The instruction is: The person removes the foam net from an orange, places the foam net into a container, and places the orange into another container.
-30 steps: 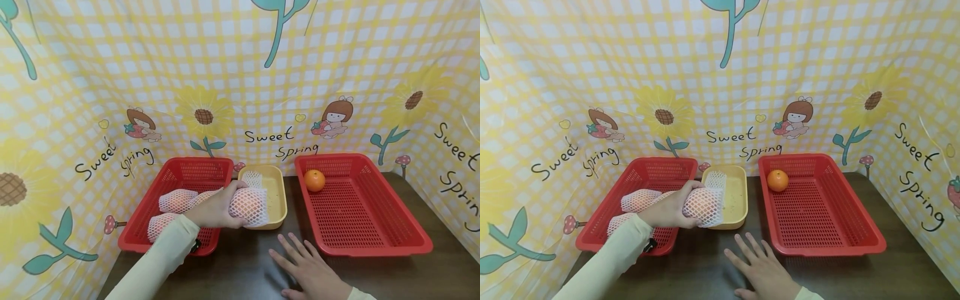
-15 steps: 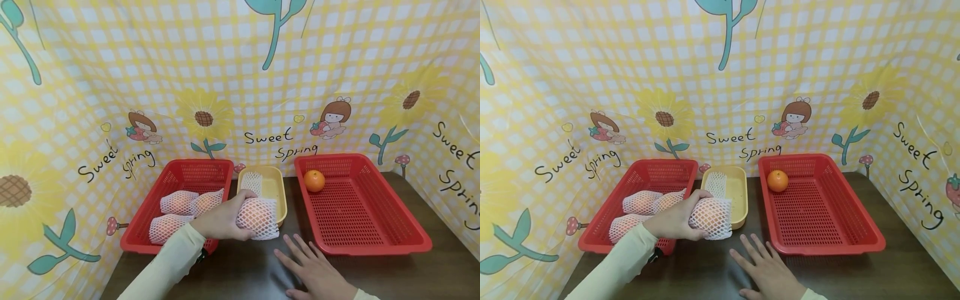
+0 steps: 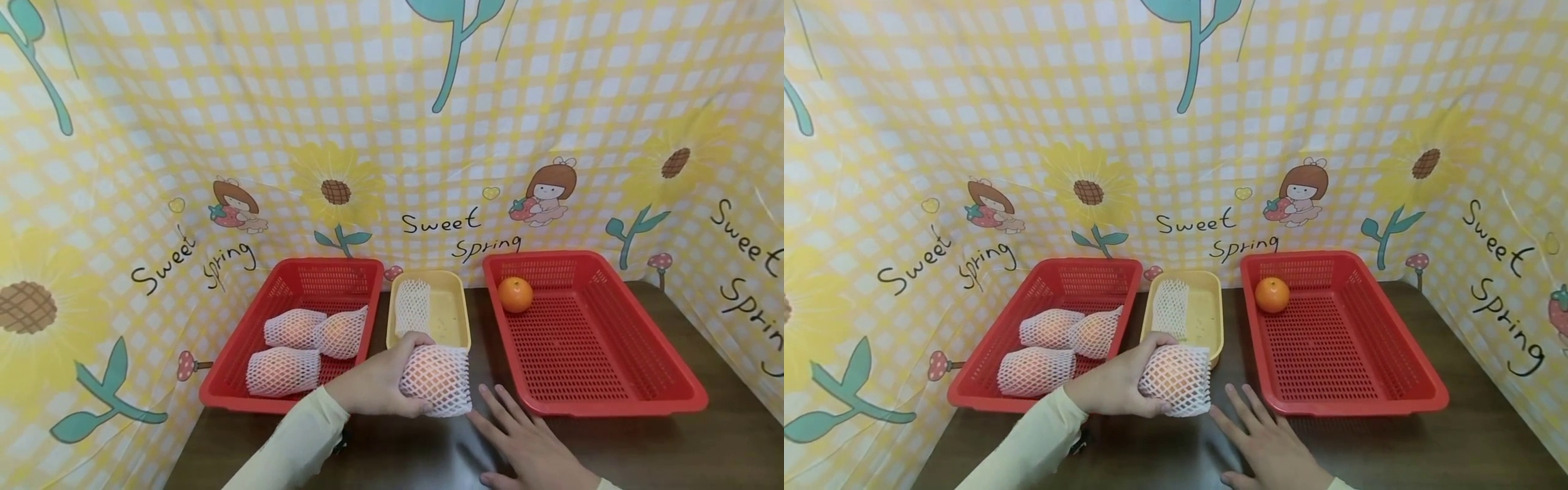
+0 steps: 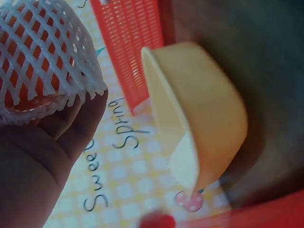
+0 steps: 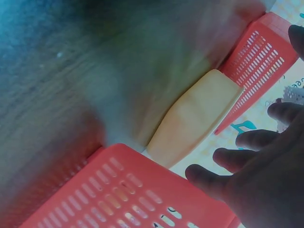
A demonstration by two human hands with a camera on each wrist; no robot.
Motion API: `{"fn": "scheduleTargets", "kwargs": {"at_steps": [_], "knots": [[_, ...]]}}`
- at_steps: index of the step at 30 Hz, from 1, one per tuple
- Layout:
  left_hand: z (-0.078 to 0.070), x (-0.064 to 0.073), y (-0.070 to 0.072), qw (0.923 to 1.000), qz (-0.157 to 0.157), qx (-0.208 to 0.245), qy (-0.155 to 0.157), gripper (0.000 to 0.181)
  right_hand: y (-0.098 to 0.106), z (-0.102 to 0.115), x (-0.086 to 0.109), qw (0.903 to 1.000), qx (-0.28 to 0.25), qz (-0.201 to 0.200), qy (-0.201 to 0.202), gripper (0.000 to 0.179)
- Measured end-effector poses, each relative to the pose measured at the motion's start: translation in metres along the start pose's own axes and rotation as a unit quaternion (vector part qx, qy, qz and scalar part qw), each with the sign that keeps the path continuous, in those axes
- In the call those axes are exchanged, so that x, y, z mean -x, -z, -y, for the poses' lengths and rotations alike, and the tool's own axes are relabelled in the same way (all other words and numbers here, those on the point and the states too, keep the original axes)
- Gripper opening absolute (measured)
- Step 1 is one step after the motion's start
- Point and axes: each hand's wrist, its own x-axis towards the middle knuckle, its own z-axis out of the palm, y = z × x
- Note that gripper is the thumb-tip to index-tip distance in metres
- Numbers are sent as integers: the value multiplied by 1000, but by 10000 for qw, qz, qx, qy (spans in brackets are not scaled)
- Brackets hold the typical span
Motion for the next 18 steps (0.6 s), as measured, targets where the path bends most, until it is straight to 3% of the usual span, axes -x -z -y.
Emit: {"fn": "scheduleTargets", "kwargs": {"at_steps": [5,11,18], "knots": [[8,4,-18,10000,31,23,-3,84,-2,-4,2,9998,-3,163,-108,80],[16,7,-30,10000,74,40,-24,84,-6,-7,6,9998,51,194,-94,83],[29,12,-46,9998,186,4,48,83,-15,-11,12,9989,367,-190,227,82]]}}
